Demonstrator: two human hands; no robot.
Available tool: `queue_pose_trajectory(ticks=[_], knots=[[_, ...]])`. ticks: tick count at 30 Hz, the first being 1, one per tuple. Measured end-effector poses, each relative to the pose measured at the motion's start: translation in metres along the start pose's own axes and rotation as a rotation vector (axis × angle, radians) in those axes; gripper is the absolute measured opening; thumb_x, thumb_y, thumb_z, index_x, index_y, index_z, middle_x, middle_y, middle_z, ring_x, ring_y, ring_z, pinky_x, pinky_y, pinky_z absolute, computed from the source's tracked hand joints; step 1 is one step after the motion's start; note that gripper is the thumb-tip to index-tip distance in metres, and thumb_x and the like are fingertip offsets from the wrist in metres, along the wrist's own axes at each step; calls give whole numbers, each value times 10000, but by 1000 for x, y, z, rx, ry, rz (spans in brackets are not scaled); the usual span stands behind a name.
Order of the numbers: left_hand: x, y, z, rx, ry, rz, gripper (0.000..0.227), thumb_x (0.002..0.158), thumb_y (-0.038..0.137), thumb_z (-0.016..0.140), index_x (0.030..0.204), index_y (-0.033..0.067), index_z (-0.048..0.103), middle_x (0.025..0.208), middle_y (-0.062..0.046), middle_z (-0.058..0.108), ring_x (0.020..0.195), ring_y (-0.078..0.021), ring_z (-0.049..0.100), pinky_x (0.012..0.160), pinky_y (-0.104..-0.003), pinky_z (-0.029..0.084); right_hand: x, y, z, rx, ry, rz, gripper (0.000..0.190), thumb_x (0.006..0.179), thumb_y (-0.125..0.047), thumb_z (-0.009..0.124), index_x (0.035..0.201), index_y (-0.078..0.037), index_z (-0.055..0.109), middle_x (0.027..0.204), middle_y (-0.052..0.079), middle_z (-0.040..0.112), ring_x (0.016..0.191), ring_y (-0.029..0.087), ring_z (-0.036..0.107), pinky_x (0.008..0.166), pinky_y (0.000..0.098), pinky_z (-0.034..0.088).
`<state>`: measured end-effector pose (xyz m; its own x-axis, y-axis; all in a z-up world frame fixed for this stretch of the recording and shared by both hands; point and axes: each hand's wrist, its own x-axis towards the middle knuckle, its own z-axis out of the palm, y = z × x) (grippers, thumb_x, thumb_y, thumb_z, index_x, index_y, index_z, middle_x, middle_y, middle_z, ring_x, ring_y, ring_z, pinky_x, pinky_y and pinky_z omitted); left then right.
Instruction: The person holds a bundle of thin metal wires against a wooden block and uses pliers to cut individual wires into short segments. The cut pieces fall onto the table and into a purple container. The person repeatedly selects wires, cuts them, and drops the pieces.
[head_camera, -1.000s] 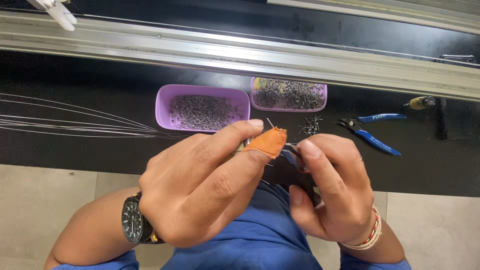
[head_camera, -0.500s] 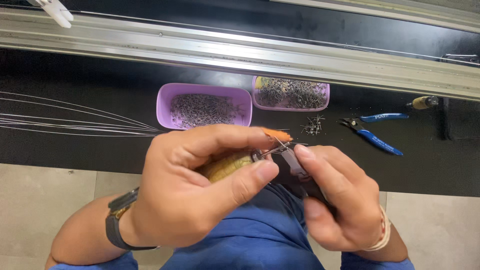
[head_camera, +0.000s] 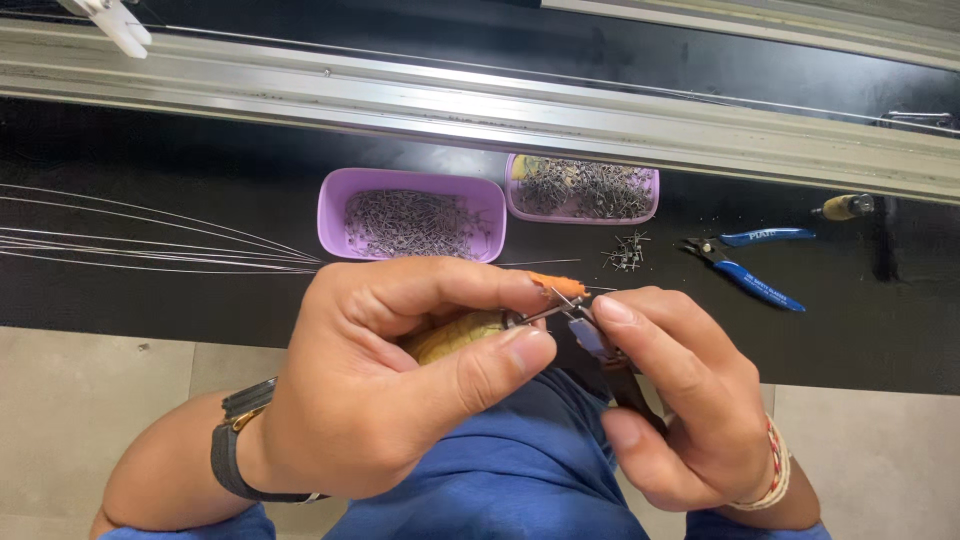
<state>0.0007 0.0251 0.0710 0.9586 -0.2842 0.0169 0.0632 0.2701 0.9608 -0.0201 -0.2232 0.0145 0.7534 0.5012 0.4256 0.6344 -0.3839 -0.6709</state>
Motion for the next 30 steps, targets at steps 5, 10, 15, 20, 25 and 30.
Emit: queue_pose_trajectory(ticks=[5, 10, 15, 20, 25, 30], knots=[[4, -5, 2, -24, 48, -65, 163, 861, 81, 760, 1007, 7, 755, 1075, -141, 811, 974, -171, 788, 903, -269, 685, -2, 2, 1, -4, -17, -11, 499, 983, -254, 505, 1376, 52, 494, 1260, 256, 635, 1068, 332, 721, 926, 380, 613], [1, -12, 0, -64, 36, -110, 102, 844, 78, 795, 932, 25, 792, 960, -125, 831, 855, -124, 775, 773, -229, 681, -5, 12, -2, 65, -72, -105, 467, 1040, -277, 466, 1387, 35, 477, 1168, 207, 643, 982, 308, 696, 892, 409, 615], [2, -15, -2, -150, 3, -110, 115, 844, 62, 800, 947, 19, 773, 1003, -150, 819, 879, -138, 770, 804, -249, 679, 1, 12, -12, 106, -130, -94, 517, 1004, -340, 513, 1379, 16, 494, 1139, 192, 652, 982, 295, 704, 865, 391, 617], [2, -9, -14, 216, 18, 103, 226, 741, 66, 871, 931, 11, 761, 975, -136, 823, 777, -68, 725, 709, -174, 639, 2, 9, -24, -24, -106, -125, 503, 983, -324, 544, 1370, -7, 499, 1127, 163, 605, 933, 273, 665, 874, 404, 593], [4, -15, -36, 336, -114, 493, 161, 796, 65, 832, 881, -16, 722, 721, -115, 748, 651, -154, 755, 587, -205, 600, 12, 0, -31, -279, -62, -296, 344, 978, -244, 540, 1265, -55, 555, 1111, 207, 618, 918, 349, 670, 876, 461, 591], [12, -35, -58, 242, -364, 897, 156, 915, 204, 778, 899, 79, 686, 858, -93, 772, 594, -175, 758, 480, -268, 532, 25, -15, -31, -491, -115, -537, 259, 966, -220, 498, 1167, -213, 661, 1057, 181, 626, 819, 297, 622, 695, 439, 597]])
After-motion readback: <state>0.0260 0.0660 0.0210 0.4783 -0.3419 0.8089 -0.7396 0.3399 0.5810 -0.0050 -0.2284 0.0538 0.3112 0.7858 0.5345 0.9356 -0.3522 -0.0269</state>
